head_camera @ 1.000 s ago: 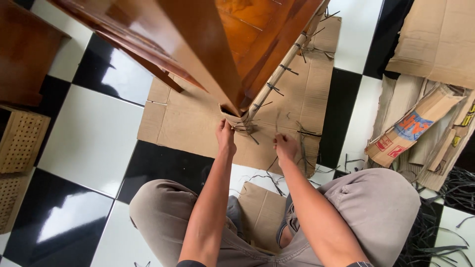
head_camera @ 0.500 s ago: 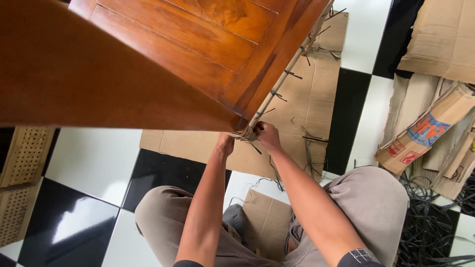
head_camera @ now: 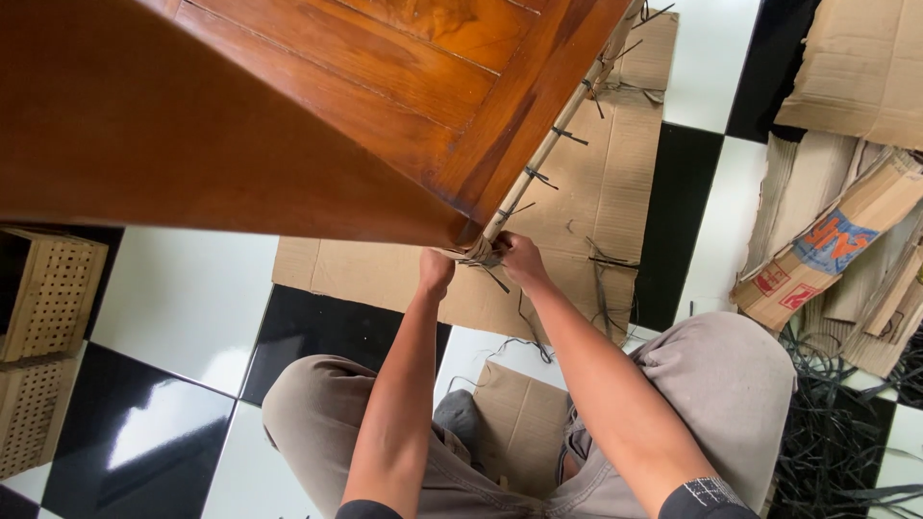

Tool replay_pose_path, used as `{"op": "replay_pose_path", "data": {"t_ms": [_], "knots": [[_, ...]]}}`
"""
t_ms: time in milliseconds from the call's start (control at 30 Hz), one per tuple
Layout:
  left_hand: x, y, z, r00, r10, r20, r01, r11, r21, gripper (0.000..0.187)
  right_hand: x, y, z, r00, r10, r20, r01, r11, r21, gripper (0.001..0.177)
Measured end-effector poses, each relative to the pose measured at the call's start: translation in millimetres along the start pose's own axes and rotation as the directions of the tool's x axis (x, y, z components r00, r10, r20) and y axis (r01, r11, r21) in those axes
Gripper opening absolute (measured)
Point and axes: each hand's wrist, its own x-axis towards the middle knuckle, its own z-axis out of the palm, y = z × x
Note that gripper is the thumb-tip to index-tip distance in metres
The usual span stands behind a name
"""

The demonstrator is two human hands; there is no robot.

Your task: Wrapping a wooden furniture leg with cardboard and securing it with plastic ties

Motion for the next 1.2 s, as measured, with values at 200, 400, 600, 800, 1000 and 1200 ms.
{"op": "replay_pose_path", "data": {"t_ms": [200,400,600,800,1000,1200], "knots": [[10.8,-9.4,-7.4,1.000,0.004,-0.029,0.001,0.987,0.158,0.031,2.3,9.5,1.6,0.999,-0.033,0.000,0.032,0.986,0.164,0.035],[-7.8,25.8,2.4,0.977,-0.198,0.073,0.209,0.958,-0.198,0.066,17.5,27.8,11.3,0.996,0.067,-0.053,-0.042,0.927,0.373,0.031],[3.3,16.5,7.4,0.965,-0.163,0.206,0.203,0.961,-0.190,0.067,36.5,47.6,15.4,0.978,0.207,0.023,-0.199,0.902,0.384,0.038],[-5.1,18.9,0.0,0.998,-0.031,-0.051,0.025,0.993,-0.113,0.037,29.5,39.2,15.7,0.978,0.206,0.021,-0.199,0.903,0.380,0.035],[-20.4,6.8,-16.6,0.960,-0.052,-0.275,0.146,0.931,0.335,0.022,18.3,43.0,13.1,0.958,0.173,-0.227,-0.117,0.963,0.242,0.019],[-49.8,-6.3,-1.9,0.964,-0.132,-0.232,0.214,0.903,0.372,0.020,-12.6,75.0,20.3,0.939,0.162,-0.303,-0.104,0.975,0.198,0.023]]}}
